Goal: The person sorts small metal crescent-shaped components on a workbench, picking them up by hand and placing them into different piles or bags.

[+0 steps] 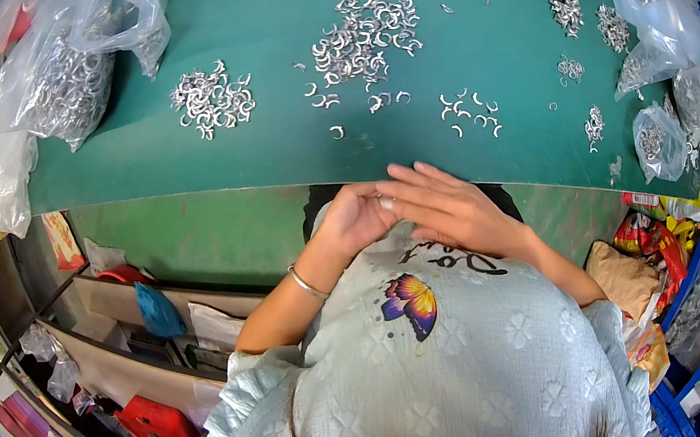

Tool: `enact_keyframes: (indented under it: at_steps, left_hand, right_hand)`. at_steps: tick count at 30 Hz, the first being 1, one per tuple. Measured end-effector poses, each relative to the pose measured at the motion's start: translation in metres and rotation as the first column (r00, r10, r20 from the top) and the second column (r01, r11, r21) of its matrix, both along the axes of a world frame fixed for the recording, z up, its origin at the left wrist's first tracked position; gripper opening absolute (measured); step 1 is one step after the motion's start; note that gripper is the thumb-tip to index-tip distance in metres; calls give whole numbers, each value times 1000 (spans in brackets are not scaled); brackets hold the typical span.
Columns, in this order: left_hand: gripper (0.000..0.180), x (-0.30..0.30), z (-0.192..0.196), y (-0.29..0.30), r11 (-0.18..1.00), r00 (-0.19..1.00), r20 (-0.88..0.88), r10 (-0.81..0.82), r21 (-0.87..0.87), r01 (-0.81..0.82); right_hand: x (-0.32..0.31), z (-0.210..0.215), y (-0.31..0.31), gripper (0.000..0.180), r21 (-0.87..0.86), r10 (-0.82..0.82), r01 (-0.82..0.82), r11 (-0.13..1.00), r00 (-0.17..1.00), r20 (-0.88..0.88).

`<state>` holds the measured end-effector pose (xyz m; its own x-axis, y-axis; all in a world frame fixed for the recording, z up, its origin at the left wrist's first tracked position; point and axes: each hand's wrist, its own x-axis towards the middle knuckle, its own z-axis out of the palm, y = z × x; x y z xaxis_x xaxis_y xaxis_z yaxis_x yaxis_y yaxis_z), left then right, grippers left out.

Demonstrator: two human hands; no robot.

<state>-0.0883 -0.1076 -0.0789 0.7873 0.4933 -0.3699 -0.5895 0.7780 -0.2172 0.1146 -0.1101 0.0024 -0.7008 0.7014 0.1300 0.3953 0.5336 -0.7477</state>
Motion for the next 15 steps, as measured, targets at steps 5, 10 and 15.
enact_keyframes:
  at_steps: [5,10,15]
  left_hand:
    - [36,5,42,11,981,790,-600,-127,42,189]
    - [45,-23,21,9,997,985,-158,-70,25,75]
    - [47,-23,-3,5,998,994,96,-61,-27,64]
  right_hand:
    - [-47,11,40,59,215,-166,134,967,977,137]
    - [-34,6,32,62,104,-10,-13,994,977,214]
    - [-9,5,15,66,4,55,-55,998,998,-1]
